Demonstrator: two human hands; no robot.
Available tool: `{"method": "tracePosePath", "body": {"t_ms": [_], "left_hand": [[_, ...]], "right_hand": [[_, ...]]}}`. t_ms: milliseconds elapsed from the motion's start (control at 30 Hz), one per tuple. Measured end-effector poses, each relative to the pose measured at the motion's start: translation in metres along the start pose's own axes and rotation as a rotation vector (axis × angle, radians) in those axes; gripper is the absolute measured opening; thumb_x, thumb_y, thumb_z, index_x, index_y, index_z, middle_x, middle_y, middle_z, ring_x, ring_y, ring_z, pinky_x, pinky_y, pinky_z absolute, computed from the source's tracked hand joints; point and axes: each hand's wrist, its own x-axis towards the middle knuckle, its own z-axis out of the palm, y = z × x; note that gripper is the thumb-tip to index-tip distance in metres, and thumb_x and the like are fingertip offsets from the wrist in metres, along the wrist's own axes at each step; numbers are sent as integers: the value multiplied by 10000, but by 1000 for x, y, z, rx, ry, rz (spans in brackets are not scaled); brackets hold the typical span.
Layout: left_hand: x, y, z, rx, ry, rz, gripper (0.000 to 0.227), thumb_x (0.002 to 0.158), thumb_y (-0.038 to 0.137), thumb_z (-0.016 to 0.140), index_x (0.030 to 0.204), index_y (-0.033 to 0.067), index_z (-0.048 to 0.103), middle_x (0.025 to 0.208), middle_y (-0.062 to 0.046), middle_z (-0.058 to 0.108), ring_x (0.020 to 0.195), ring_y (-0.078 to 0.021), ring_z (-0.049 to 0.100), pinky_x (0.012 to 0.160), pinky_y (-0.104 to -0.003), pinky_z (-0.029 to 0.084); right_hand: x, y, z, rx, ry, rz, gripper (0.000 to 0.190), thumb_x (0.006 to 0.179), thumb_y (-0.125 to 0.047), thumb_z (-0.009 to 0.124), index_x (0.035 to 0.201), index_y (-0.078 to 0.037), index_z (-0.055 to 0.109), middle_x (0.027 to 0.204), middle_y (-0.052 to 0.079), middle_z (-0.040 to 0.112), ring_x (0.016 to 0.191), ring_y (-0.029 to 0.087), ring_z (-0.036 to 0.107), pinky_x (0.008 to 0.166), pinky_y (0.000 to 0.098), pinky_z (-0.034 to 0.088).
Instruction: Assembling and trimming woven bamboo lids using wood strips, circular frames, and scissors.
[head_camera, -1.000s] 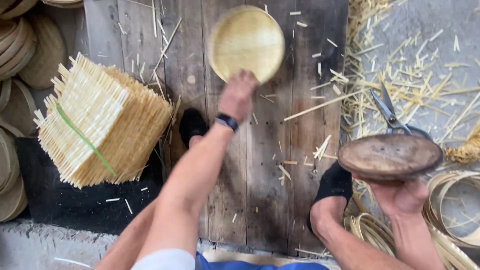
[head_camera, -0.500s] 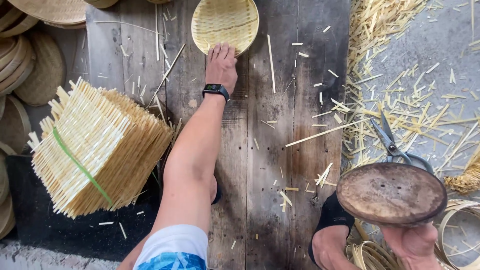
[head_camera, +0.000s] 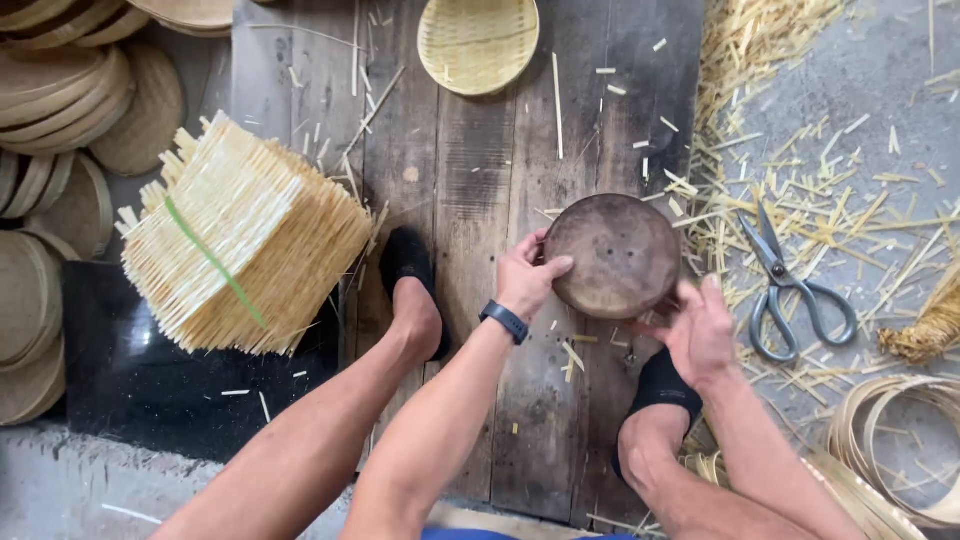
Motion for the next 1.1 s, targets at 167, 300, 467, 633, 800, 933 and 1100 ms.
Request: {"method": "tracePosePath", "body": {"t_ms": [167, 300, 467, 633, 800, 933, 1100], "left_hand": [[-14, 101, -82, 824, -23, 439, 459, 777, 46, 740, 1230, 29, 671, 1213, -167, 721, 1141, -298, 677, 997, -397, 553], [-35, 246, -182, 1416, 185, 901, 629, 800, 45, 802, 1390, 27, 584, 1334, -246, 581, 1239, -451, 546, 1041, -488, 465], [-73, 304, -298, 1731, 554, 1, 1257, 538, 604, 1000, 1372, -162, 454, 1305, -320, 583, 1192, -441, 571, 997, -464, 466], [-78, 273, -395, 1306, 683, -322, 596, 741, 450, 822, 1062, -52, 836, 934, -197, 792, 784, -271, 736, 761, -347, 565], [-95, 324, -337, 823, 715, -425, 468, 931, 403, 778, 954, -45, 645, 683, -117, 678, 536, -143, 619, 465, -247, 510], [-68, 320, -342, 984, 677, -512, 502, 929, 442, 796, 889, -47, 688, 693, -119, 671, 521, -127, 536, 462, -258, 434], [3, 301, -429, 585, 603, -511, 187, 951, 139, 635, 825, 6, 597, 664, -93, 608, 474, -156, 562, 456, -292, 457]], "right_hand": [[7, 48, -35, -314, 128, 38, 407, 1056, -273, 527, 1324, 33, 516, 1130, 192, 641, 974, 303, 676, 753, 473, 597], [3, 57, -50, -451, 211, 17, 260, 1033, -125, 562, 1244, 27, 564, 1032, 183, 676, 839, 244, 702, 679, 364, 592], [3, 67, -75, -397, 224, 33, 253, 1062, -161, 562, 1223, 34, 570, 1000, 174, 676, 828, 247, 681, 682, 372, 589], [1, 67, -88, -369, 180, 35, 234, 1068, -149, 555, 1213, 33, 573, 1003, 172, 672, 836, 247, 682, 691, 382, 592], [-3, 66, -91, -376, 149, 25, 243, 1086, -147, 552, 1236, 43, 576, 1006, 157, 657, 859, 248, 671, 728, 397, 584], [-1, 61, -88, -405, 168, 20, 255, 1082, -150, 545, 1251, 39, 571, 1011, 160, 659, 876, 253, 669, 733, 392, 577], [-6, 60, -104, -373, 155, 62, 275, 1082, -138, 536, 1281, 50, 568, 1020, 166, 659, 894, 272, 669, 748, 404, 571]]}}
